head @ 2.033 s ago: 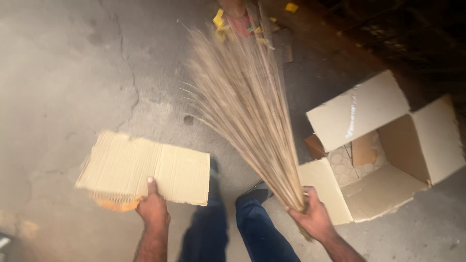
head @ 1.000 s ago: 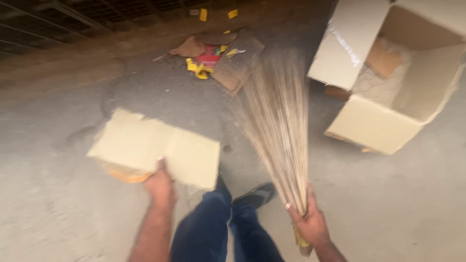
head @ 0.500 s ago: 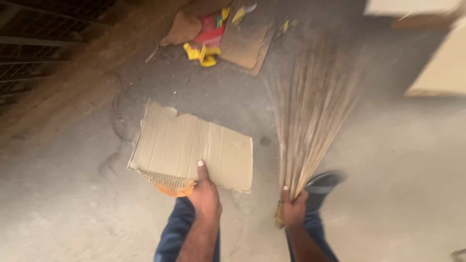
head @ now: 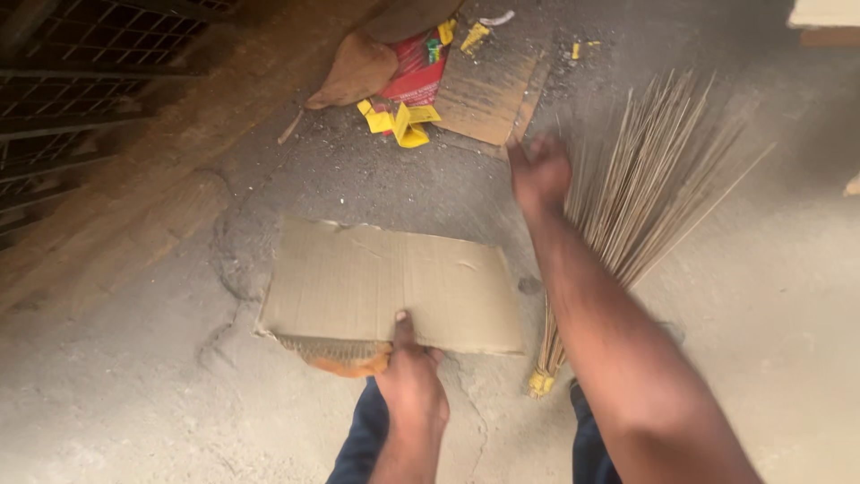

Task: The person sweeps debris on a concrete floor using a traditional straw broom and a piece of cardboard as a dustpan. They gather small pieces of trash and sweep them into a cardboard box.

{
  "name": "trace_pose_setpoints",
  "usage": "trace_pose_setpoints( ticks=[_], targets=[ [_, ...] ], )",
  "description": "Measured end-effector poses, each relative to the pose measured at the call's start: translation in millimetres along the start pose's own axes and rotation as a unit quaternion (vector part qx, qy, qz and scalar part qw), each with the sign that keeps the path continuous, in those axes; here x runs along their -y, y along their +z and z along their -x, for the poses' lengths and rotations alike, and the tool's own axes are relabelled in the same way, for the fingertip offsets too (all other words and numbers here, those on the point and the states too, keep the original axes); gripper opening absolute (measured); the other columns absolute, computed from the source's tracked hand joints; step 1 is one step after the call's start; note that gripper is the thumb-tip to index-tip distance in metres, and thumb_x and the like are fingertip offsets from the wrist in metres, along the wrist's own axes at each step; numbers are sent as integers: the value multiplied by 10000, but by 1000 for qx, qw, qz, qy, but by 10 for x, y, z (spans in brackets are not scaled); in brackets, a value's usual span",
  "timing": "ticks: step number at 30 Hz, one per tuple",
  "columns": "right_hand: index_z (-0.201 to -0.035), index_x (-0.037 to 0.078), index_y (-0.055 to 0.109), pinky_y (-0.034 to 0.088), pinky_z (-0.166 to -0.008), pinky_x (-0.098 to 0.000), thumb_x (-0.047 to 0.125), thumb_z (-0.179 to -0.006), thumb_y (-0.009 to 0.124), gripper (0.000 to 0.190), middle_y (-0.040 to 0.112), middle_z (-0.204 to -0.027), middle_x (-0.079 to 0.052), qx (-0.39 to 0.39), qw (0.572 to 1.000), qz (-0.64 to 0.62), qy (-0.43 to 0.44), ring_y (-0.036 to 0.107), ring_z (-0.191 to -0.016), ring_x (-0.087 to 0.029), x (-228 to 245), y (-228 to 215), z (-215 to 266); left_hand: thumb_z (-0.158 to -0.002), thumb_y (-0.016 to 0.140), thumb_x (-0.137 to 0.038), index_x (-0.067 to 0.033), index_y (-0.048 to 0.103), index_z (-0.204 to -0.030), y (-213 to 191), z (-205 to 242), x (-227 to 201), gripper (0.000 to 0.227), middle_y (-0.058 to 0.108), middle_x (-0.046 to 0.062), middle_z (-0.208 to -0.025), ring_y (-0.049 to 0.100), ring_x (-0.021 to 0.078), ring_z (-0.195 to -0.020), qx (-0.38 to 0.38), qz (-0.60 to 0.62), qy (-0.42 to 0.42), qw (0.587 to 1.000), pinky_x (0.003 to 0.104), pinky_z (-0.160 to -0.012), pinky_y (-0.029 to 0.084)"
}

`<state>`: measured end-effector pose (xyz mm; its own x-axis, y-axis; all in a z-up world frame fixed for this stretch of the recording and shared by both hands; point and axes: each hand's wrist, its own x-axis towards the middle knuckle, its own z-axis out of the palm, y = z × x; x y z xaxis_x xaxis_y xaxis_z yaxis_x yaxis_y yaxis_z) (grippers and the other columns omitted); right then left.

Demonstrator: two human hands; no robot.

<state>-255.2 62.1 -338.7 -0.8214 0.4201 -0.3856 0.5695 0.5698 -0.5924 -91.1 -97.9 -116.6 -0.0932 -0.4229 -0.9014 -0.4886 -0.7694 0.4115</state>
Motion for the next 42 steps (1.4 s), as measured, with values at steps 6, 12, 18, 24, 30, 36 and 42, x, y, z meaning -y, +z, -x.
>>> trace_pose_setpoints(
  ticks=[6, 12, 18, 24, 30, 36, 42],
  targets=[
    [-1324, -51, 464, 555, -988, -403, 321, -738, 925, 833, 582, -1274, -277, 58, 949, -13, 310, 634, -1182, -367, 857, 291, -355, -970, 562, -245, -158, 370, -1507, 22, 1, -169, 577, 516, 72, -1488, 555, 246, -1311, -32, -16, -60, 998, 480, -1024, 504],
    [-1342, -99, 521, 473, -1080, -442, 227, -792, 861, 725, 623, -1346, -288, 111, 946, -115, 280, 605, -1280, -370, 819, 185, -215, -989, 554, -254, -169, 364, -1506, 19, 79, -260, 558, 507, 52, -1492, 554, 240, -1319, -35, 1, -97, 995, 491, -1042, 506],
    [-1341, -89, 460, 497, -1021, -448, 219, -774, 911, 787, 604, -1284, -237, 90, 937, -114, 319, 605, -1224, -337, 794, 380, -355, -995, 536, -246, -156, 334, -1513, 0, 94, -296, 563, 508, 87, -1485, 574, 253, -1316, -25, 10, -100, 995, 488, -1049, 529],
    [-1241, -38, 636, 596, -898, -393, 147, -804, 792, 500, 758, -1150, -162, 84, 959, -229, 147, 750, -1048, -290, 905, 348, -214, -977, 552, -251, -160, 334, -1518, -74, 88, -248, 590, 493, 69, -1498, 539, 240, -1334, -26, 6, -90, 996, 476, -1063, 487],
    [-1217, -39, 476, 566, -839, -505, 112, -978, 682, 350, 692, -1083, -278, -4, 989, 66, -135, 721, -944, -423, 1031, -259, 387, -969, 565, -261, -148, 390, -1507, -69, 81, -191, 577, 515, 72, -1493, 527, 250, -1327, -37, 3, -113, 993, 464, -1029, 470],
    [-1227, -33, 410, 551, -808, -559, 129, -960, 667, 405, 657, -1043, -312, 15, 976, 161, -146, 691, -909, -488, 1044, -211, 368, -965, 552, -244, -141, 401, -1510, -88, 18, -127, 575, 522, 76, -1507, 538, 242, -1304, -25, -1, -100, 995, 431, -975, 473],
    [-1254, -14, 417, 536, -847, -566, 192, -973, 670, 430, 673, -1059, -310, 56, 980, 177, -77, 676, -963, -496, 935, -251, 302, -978, 543, -227, -143, 413, -1491, -88, 33, -62, 536, 549, 59, -1464, 580, 218, -1256, -28, 3, -100, 995, 424, -969, 509]
  ],
)
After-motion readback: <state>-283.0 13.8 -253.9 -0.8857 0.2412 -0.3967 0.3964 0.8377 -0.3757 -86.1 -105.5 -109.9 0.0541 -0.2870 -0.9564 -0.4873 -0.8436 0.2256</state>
